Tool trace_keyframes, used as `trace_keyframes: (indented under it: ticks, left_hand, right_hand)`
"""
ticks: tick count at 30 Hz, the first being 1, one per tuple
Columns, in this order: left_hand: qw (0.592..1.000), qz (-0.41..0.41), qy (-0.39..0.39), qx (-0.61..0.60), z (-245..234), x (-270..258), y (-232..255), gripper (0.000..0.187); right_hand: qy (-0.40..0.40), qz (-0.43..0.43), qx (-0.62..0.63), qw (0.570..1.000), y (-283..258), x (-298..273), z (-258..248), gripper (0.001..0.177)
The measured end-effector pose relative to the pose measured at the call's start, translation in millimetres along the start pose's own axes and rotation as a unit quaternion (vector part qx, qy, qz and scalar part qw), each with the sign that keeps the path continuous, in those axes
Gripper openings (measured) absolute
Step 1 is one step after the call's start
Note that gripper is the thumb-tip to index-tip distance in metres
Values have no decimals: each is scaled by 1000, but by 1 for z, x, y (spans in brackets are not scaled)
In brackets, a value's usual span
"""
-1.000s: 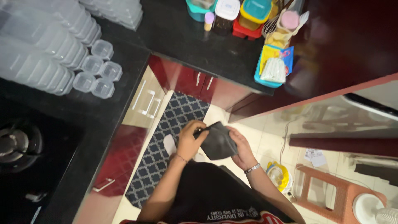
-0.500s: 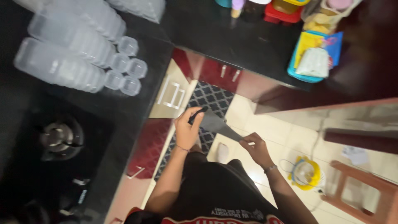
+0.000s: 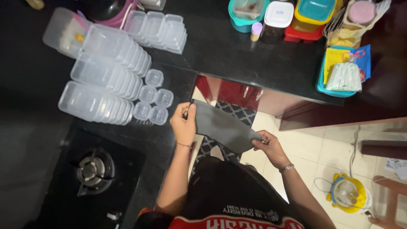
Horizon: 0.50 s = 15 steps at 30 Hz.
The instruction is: The person stacks clear plastic food containers on the kitchen counter, matches lids onto small containers, and places the containers one at a time into an open drawer, occasionally wiping the counter with a cloth.
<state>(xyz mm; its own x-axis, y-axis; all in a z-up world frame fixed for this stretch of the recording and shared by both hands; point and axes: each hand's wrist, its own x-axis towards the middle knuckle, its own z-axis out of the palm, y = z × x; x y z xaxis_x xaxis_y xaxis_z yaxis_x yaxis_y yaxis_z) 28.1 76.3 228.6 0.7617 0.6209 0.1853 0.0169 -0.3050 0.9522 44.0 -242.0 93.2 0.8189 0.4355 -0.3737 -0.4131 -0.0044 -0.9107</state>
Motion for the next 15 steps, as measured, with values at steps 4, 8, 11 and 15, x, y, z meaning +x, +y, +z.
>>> trace_keyframes:
  ticks: [4, 8, 11, 15]
  left_hand:
    - [998, -31, -48, -21, -9, 27, -15, 18]
    - [991, -6, -129, -13, -10, 37, -16, 18]
    - [980, 23, -193, 39, -9, 36, -8, 19]
    - [961, 80, -244, 104, -6, 35, 6, 21]
  right_hand:
    - [39, -34, 84, 995, -7, 13, 14, 20]
    - [77, -97, 160, 979, -8, 28, 40, 23]
    - [99, -117, 216, 964, -15, 36, 68, 26]
    - [97, -60, 231, 966, -39, 49, 106, 34]
